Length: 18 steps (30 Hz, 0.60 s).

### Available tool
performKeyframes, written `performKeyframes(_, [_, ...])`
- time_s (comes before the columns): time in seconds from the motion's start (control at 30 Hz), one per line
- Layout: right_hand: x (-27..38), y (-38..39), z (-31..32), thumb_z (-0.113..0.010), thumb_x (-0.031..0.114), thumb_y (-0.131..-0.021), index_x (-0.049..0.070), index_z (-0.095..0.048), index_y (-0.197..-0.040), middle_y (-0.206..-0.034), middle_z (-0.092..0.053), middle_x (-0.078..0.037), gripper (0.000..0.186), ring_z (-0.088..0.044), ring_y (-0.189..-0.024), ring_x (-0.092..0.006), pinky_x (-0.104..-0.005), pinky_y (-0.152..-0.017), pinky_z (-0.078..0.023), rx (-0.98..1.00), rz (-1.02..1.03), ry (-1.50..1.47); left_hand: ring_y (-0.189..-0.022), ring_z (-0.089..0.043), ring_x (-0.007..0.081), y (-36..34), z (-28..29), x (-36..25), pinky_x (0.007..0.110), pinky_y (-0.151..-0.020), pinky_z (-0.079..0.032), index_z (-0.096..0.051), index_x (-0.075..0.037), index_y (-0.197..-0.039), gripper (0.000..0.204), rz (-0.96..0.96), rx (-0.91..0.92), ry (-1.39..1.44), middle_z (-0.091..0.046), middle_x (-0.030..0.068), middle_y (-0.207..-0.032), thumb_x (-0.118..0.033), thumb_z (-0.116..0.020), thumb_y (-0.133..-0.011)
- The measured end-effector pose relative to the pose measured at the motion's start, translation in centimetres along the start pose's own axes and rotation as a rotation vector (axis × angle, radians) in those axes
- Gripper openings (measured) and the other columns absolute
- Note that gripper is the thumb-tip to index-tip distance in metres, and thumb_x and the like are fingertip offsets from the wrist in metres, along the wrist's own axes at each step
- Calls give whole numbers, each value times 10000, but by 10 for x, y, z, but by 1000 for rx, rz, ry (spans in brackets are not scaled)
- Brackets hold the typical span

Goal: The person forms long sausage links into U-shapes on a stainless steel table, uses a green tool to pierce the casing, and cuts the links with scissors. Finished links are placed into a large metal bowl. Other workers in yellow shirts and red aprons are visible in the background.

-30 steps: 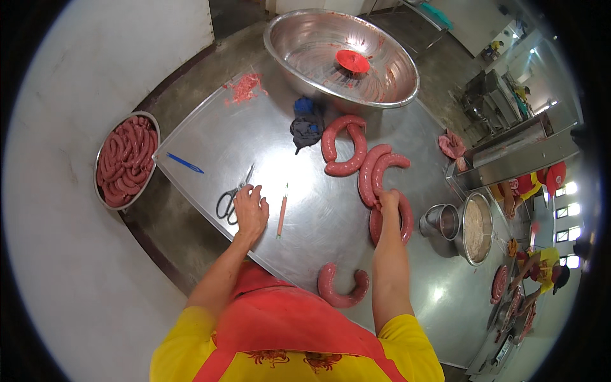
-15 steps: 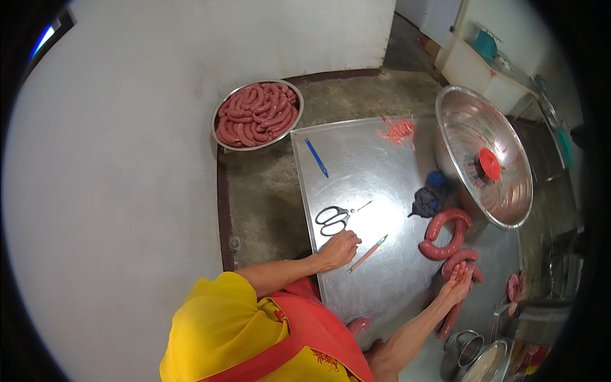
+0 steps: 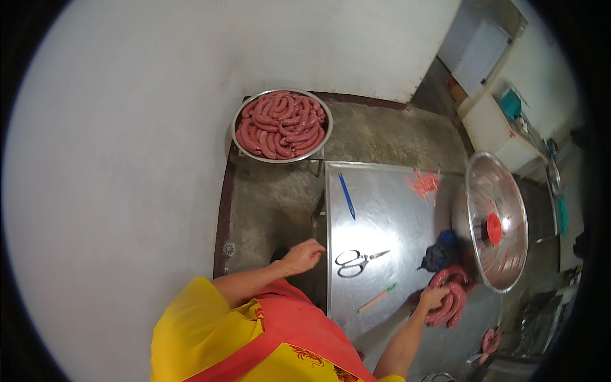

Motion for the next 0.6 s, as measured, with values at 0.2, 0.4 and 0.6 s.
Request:
performKeyframes(0.2, [-45,-1,-1,-626,148,-893,11,-562,-1031,-789,-629,-93,205,-633,-725,-185,-309,-641,-527,489,-290,-608,-1020,-670,395,55,109,225,484,-905,-533,-744,-58,-1016,252,646,-179,-87,-707,204,-1071,-169,-581,-859])
performKeyframes(0.4, [-48,-20,46,-660,174,-904,29,-608,-959,-873,-638,-77,164,-614,-733,-165,-281,-610,-519,505,-364,-1186,-851,-710,405,191,190,402,491,-758,-558,-711,42,-883,202,1010,-65,-404,-700,268,-911,-98,-583,-812])
performKeyframes(0.6, [14,-14,131,-657,363,-952,49,-596,-1023,-915,-672,-73,327,-623,-670,-178,-305,-612,-535,399,-560,-1174,-553,-663,342,241,230,435,464,-491,-512,-650,70,-764,199,1361,-364,128,-645,230,-640,-82,-546,-837])
Point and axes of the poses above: each hand's wrist, its own y-axis away from the middle knuckle, its own z-axis out of the back of the hand, x = y × z, the point moved 6 cm from there along -y, towards the middle knuckle
